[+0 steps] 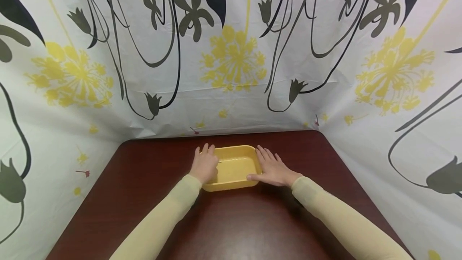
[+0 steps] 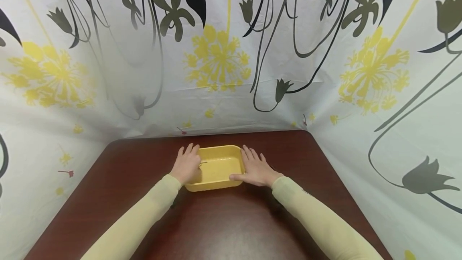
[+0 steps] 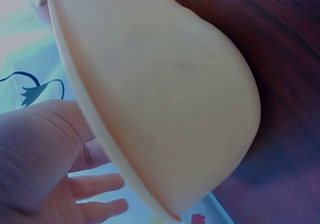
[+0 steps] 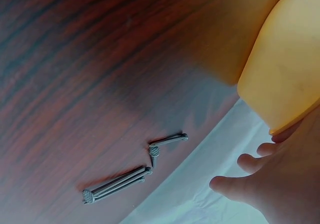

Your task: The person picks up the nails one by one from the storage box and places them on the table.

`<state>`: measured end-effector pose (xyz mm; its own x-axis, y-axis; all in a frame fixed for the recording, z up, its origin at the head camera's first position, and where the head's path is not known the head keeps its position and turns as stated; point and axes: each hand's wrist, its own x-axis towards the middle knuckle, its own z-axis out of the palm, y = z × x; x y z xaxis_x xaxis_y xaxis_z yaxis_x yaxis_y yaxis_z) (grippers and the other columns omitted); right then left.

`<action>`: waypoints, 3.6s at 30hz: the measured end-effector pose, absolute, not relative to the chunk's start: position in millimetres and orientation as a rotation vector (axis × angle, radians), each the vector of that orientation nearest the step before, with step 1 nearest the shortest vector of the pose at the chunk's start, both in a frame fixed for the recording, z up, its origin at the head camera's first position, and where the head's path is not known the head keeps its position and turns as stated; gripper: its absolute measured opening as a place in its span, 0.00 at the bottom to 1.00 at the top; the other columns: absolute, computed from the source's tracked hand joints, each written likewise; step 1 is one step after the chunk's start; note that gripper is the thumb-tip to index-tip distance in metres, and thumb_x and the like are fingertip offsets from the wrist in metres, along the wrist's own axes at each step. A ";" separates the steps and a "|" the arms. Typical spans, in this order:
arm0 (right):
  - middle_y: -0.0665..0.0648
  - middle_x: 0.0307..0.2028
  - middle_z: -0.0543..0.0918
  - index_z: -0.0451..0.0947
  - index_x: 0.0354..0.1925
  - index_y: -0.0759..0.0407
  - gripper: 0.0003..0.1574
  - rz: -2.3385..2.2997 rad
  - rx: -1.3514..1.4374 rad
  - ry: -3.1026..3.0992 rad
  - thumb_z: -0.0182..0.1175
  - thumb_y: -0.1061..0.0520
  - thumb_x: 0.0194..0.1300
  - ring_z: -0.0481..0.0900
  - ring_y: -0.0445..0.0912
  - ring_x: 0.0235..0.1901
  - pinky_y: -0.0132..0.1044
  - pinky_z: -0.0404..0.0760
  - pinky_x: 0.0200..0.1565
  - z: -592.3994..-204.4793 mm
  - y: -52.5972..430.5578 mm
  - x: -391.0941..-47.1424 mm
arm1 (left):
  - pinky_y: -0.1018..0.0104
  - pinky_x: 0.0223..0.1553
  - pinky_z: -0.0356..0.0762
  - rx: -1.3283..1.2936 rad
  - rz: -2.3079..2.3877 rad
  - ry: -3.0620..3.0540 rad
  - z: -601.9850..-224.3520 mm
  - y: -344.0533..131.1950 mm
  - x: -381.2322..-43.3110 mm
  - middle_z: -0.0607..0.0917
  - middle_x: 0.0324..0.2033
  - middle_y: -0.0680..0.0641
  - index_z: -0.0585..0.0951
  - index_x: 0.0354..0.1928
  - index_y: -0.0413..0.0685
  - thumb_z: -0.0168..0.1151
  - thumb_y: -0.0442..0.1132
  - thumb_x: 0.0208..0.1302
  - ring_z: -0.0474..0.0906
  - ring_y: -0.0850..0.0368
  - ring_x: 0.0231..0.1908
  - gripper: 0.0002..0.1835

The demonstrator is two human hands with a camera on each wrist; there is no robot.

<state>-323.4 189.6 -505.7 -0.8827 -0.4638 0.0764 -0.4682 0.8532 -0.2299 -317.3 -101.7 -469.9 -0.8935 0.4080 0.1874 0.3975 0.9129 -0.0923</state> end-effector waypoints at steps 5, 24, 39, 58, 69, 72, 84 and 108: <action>0.61 0.79 0.44 0.43 0.80 0.62 0.79 0.383 0.755 -2.996 0.43 0.09 0.54 0.47 0.61 0.76 0.67 0.51 0.68 -505.5 189.6 -322.9 | 0.31 0.68 0.50 -0.606 0.054 -2.853 -463.6 -109.1 -314.9 0.67 0.72 0.38 0.85 0.23 0.57 0.72 0.37 0.54 0.54 0.35 0.73 0.07; 0.60 0.80 0.43 0.42 0.80 0.61 0.78 0.377 0.749 -3.012 0.42 0.09 0.53 0.46 0.60 0.77 0.67 0.50 0.69 -506.5 190.0 -324.4 | 0.27 0.67 0.37 -0.535 -0.084 -2.858 -443.1 -154.3 -311.0 0.60 0.74 0.36 0.77 0.16 0.57 0.71 0.37 0.55 0.43 0.33 0.76 0.15; 0.58 0.80 0.42 0.41 0.81 0.60 0.79 0.389 0.747 -3.031 0.42 0.08 0.53 0.45 0.59 0.77 0.67 0.49 0.69 -509.8 187.8 -324.9 | 0.23 0.65 0.35 -0.487 -0.087 -2.858 -454.3 -202.2 -315.7 0.61 0.73 0.31 0.78 0.17 0.56 0.75 0.39 0.53 0.42 0.30 0.75 0.15; 0.59 0.80 0.42 0.40 0.81 0.60 0.79 0.356 0.748 -3.036 0.42 0.08 0.53 0.45 0.59 0.77 0.67 0.50 0.69 -510.4 189.2 -324.0 | 0.18 0.60 0.33 -0.386 -0.161 -2.998 -490.3 -271.9 -321.5 0.59 0.71 0.25 0.76 0.15 0.55 0.77 0.38 0.53 0.41 0.22 0.72 0.18; 0.59 0.80 0.43 0.40 0.81 0.60 0.79 0.367 0.745 -3.045 0.42 0.08 0.53 0.46 0.59 0.77 0.67 0.49 0.69 -505.1 189.8 -325.8 | 0.17 0.59 0.33 -0.296 -0.219 -3.073 -498.3 -283.0 -325.7 0.60 0.69 0.22 0.77 0.17 0.51 0.75 0.36 0.55 0.42 0.20 0.71 0.16; 0.59 0.80 0.43 0.41 0.81 0.60 0.79 0.371 0.746 -3.046 0.42 0.08 0.53 0.46 0.59 0.77 0.67 0.49 0.69 -504.9 189.8 -325.4 | 0.17 0.59 0.33 -0.280 -0.220 -3.095 -500.9 -284.3 -325.3 0.61 0.69 0.22 0.78 0.18 0.50 0.75 0.36 0.56 0.42 0.20 0.71 0.15; 0.58 0.80 0.41 0.38 0.81 0.59 0.79 0.352 0.745 -3.059 0.41 0.08 0.53 0.45 0.59 0.77 0.66 0.48 0.69 -506.5 188.6 -328.6 | 0.16 0.58 0.30 -0.267 -0.233 -3.108 -507.2 -290.9 -330.1 0.61 0.68 0.21 0.78 0.19 0.51 0.73 0.37 0.57 0.41 0.19 0.71 0.14; 0.60 0.80 0.43 0.38 0.81 0.59 0.79 0.354 0.737 -3.087 0.41 0.08 0.52 0.45 0.59 0.77 0.67 0.47 0.69 -501.6 189.3 -328.4 | 0.23 0.58 0.57 -0.366 -0.280 -2.992 -463.1 -267.9 -337.9 0.66 0.67 0.27 0.78 0.60 0.37 0.66 0.43 0.63 0.57 0.25 0.67 0.25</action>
